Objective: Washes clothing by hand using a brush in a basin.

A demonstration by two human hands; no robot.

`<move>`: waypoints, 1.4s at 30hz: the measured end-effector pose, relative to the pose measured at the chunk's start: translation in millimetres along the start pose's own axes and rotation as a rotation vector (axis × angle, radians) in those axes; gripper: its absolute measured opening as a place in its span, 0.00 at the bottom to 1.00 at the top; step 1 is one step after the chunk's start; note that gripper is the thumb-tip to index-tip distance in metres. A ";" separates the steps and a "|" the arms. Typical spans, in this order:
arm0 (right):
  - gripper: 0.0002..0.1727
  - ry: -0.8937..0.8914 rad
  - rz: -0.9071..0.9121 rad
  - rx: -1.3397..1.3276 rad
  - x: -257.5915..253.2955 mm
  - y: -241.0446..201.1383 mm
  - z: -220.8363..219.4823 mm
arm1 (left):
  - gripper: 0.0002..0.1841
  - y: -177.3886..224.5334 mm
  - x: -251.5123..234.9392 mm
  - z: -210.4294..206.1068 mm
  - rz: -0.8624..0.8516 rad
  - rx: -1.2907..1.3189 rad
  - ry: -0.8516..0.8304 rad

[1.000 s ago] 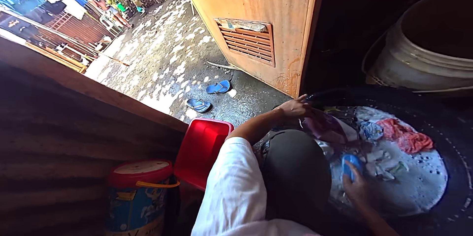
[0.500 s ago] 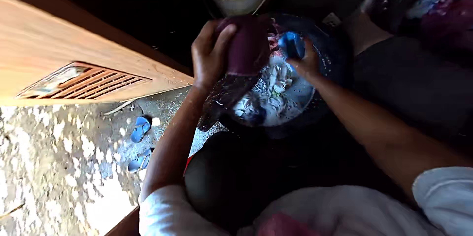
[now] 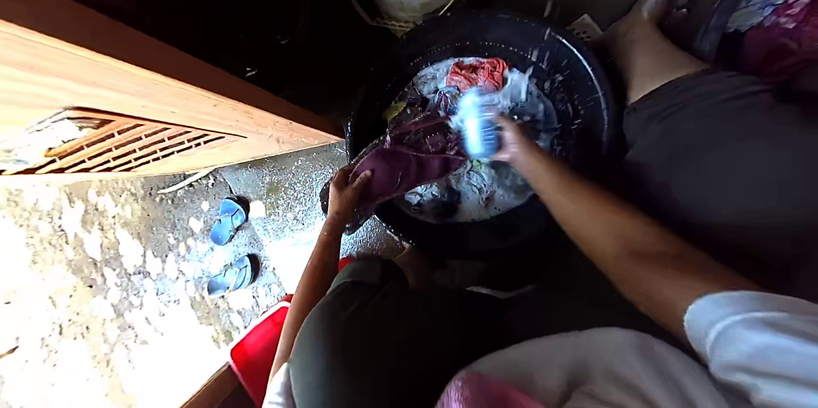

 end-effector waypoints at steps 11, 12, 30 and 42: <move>0.35 -0.088 0.410 1.226 -29.7 19.5 -43.9 | 0.16 -38.3 23.4 12.2 -0.007 -0.295 0.181; 0.36 -0.022 0.355 1.219 -29.4 2.5 -46.9 | 0.17 -36.3 25.2 10.1 -0.018 -0.315 0.194; 0.25 -0.064 0.205 0.813 -26.2 -67.2 -6.3 | 0.31 26.2 -19.4 11.1 0.026 -0.582 -0.232; 0.40 0.466 0.089 1.446 10.0 1.1 94.6 | 0.22 220.1 -48.9 -35.1 -0.521 -0.306 -0.292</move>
Point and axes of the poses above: each hand's wrist, its own x-axis away from the middle knuckle, its own z-axis out of the back of the hand, y = z × x, the point moved 4 cm from there along -x, towards the middle knuckle, and after that the axes turned 8 degrees about -x, right-handed, at the moved point
